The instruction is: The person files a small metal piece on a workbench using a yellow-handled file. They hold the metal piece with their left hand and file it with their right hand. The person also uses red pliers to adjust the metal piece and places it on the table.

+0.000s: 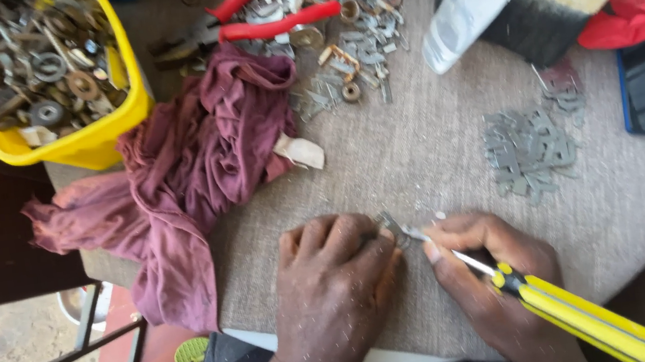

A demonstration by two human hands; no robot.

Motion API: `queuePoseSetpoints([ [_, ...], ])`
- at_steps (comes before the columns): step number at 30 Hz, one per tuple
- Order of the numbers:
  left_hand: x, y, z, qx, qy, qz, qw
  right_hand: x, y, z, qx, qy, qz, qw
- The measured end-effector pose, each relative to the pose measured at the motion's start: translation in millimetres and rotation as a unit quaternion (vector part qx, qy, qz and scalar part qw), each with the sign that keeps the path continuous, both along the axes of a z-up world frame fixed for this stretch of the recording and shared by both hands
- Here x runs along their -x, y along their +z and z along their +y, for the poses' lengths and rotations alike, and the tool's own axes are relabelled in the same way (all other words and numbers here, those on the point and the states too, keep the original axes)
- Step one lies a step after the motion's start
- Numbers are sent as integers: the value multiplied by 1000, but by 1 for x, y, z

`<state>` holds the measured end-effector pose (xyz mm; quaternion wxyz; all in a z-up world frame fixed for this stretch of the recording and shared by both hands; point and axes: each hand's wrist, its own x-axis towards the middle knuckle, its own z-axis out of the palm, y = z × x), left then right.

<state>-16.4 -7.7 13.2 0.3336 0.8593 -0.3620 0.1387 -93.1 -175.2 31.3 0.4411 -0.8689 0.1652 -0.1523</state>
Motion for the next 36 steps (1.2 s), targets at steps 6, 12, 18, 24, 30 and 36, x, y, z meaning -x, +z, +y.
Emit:
queuePoseSetpoints([
  [6,1,-4,-1,-11,13,-17,1000,-13,-1,2,-39,-1,3,999],
  [12,0,-4,0,-1,10,-18,1000,-3,-6,1,29,-2,-21,999],
  [18,2,-4,-3,16,19,0,1000,6,-7,-16,27,22,0,999],
  [24,-14,3,2,-33,-2,43,999,25,-27,-20,-116,-14,-90,989],
  [30,-44,-3,5,-34,-198,32,979,25,-30,-22,-138,25,-97,985],
  [36,-19,0,3,-28,-42,107,993,23,-14,-23,-124,6,-33,992],
])
